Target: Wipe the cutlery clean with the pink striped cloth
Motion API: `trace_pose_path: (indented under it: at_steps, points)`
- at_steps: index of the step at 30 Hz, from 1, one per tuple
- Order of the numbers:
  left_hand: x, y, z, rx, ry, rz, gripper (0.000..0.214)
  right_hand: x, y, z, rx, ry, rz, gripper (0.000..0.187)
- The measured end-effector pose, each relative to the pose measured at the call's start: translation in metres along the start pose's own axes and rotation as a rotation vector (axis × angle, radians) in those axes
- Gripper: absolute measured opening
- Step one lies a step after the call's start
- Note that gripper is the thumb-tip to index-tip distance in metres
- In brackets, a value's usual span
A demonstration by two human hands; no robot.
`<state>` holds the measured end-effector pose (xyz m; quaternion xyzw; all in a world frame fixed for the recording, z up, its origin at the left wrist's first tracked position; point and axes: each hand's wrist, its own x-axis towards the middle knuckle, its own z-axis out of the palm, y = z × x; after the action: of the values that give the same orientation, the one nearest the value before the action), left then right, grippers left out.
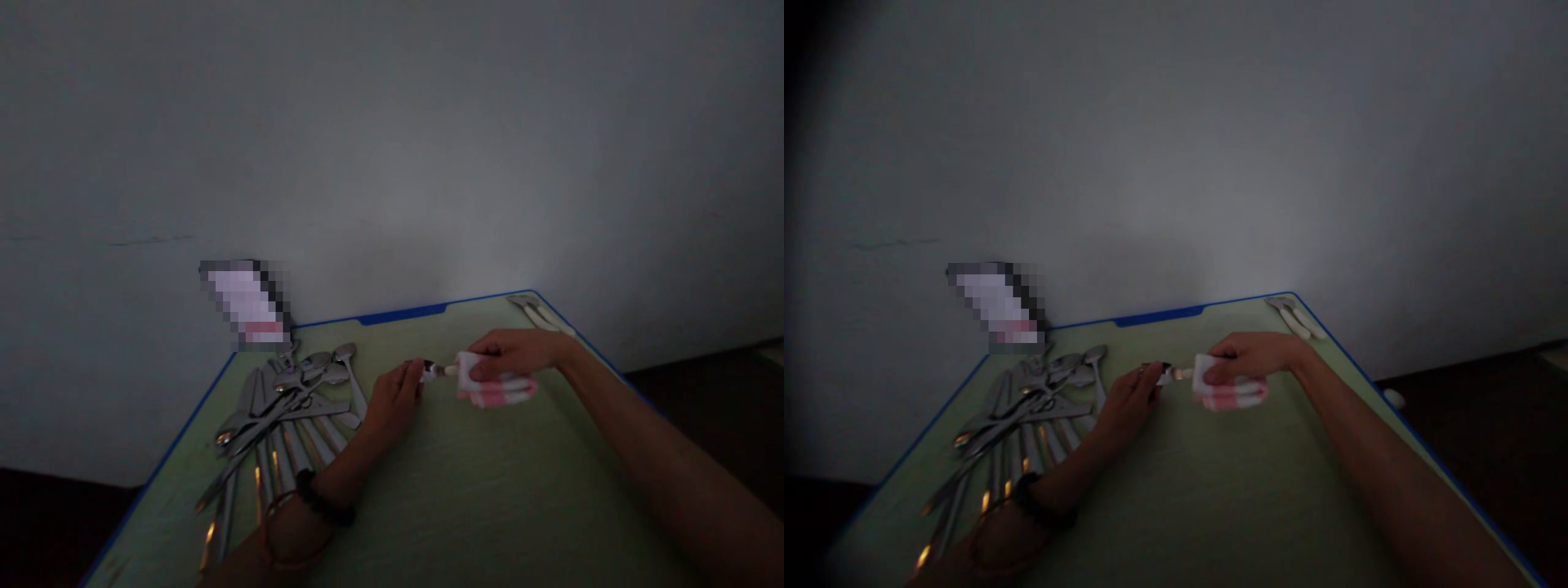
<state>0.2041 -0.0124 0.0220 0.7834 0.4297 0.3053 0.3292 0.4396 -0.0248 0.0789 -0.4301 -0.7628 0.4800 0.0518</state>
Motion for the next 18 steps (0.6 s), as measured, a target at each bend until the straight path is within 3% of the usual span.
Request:
trace_pose_path:
  at_steps: [9, 13, 18]
  points:
    - [-0.005, 0.007, 0.007, 0.039, -0.082, 0.023, 0.038, 0.03, -0.009, 0.025, -0.261, 0.141, -0.023, 0.029]
    - [-0.005, 0.006, 0.005, 0.024, -0.06, 0.016, 0.039, 0.036, -0.014, 0.03, -0.294, 0.201, -0.039, 0.03]
    - [-0.001, 0.004, 0.001, -0.017, 0.013, -0.037, 0.043, 0.016, -0.011, 0.013, -0.137, 0.084, 0.008, 0.032]
